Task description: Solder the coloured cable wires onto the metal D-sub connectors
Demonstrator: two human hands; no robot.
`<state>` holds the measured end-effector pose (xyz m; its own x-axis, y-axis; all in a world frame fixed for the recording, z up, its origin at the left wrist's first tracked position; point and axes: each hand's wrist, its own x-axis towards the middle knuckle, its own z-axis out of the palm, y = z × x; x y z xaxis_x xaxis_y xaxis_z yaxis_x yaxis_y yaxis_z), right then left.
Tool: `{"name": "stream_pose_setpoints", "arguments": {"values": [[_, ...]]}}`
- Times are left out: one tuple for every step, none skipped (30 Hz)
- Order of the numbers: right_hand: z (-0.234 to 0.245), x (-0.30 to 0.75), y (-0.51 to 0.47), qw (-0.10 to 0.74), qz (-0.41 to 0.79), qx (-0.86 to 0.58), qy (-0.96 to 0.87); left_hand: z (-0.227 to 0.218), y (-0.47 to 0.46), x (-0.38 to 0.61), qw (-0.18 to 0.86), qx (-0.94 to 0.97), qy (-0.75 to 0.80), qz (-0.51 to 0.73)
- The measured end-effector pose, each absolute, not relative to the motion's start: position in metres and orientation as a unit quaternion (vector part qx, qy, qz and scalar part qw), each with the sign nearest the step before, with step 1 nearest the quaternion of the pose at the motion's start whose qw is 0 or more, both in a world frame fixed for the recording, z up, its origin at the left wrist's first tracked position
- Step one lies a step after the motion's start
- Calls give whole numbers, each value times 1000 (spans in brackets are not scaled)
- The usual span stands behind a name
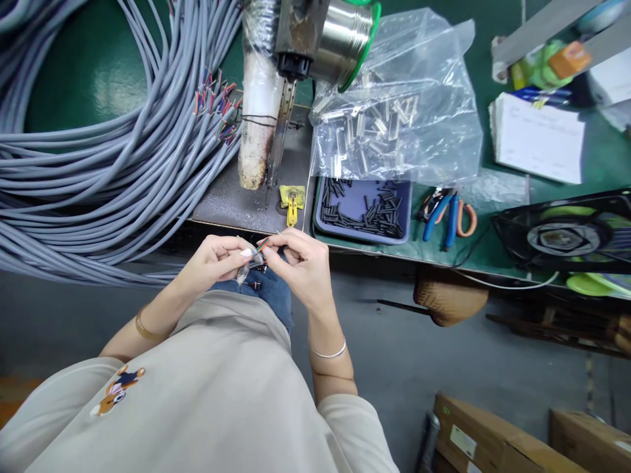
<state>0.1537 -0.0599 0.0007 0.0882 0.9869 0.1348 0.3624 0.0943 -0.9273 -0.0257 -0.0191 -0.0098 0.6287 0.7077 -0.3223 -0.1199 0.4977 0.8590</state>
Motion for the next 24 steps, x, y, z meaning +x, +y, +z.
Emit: {"name": "stream_pose_setpoints", "arguments": {"values": [[1, 155, -60, 457, 350, -577, -579, -10, -19, -26, 791, 436, 343, 257], [1, 157, -59, 457, 363, -575, -573, -11, -19, -27, 787, 447, 341, 253], [1, 159, -59, 455, 382, -572, -565, -11, -20, -28, 782, 460, 338, 248], [0, 160, -58, 450, 407, -568, -556, -12, -20, -29, 777, 476, 334, 243], [0, 161, -58, 444, 433, -563, -546, -12, -21, -30, 770, 492, 330, 239], [0, 162, -58, 440, 452, -562, -535, -13, -21, -30, 762, 504, 329, 240], [-1, 162, -58, 442, 460, -565, -524, -13, -22, -30, 754, 511, 331, 247], [-1, 163, -59, 452, 452, -574, -512, -13, -22, -29, 745, 514, 337, 259], [-1, 162, -61, 470, 432, -587, -498, -13, -23, -28, 737, 513, 344, 275], [-1, 162, -62, 490, 404, -600, -487, -13, -23, -27, 730, 509, 352, 290], [0, 161, -64, 504, 379, -609, -480, -12, -23, -26, 725, 506, 357, 302], [0, 160, -66, 512, 362, -614, -480, -12, -23, -25, 722, 504, 358, 310], [1, 159, -67, 511, 354, -615, -486, -12, -23, -24, 722, 503, 358, 312], [1, 158, -68, 504, 353, -613, -495, -12, -23, -23, 723, 502, 356, 313], [1, 158, -69, 496, 357, -610, -504, -12, -23, -22, 725, 501, 354, 312], [1, 157, -70, 490, 361, -608, -510, -12, -23, -22, 727, 500, 352, 312], [1, 156, -70, 487, 363, -607, -513, -12, -23, -22, 729, 499, 350, 311], [1, 155, -69, 486, 366, -606, -512, -13, -23, -21, 730, 498, 349, 312], [0, 155, -69, 487, 368, -606, -509, -13, -23, -21, 731, 497, 348, 312], [0, 154, -68, 489, 371, -607, -506, -13, -22, -21, 732, 495, 348, 313], [0, 154, -68, 490, 374, -607, -502, -14, -23, -21, 733, 494, 348, 312], [0, 153, -67, 492, 376, -607, -498, -14, -23, -21, 733, 494, 349, 311], [0, 153, -67, 494, 378, -606, -496, -14, -23, -22, 734, 494, 347, 310], [0, 152, -66, 497, 380, -604, -493, -14, -23, -22, 735, 494, 345, 311]]}}
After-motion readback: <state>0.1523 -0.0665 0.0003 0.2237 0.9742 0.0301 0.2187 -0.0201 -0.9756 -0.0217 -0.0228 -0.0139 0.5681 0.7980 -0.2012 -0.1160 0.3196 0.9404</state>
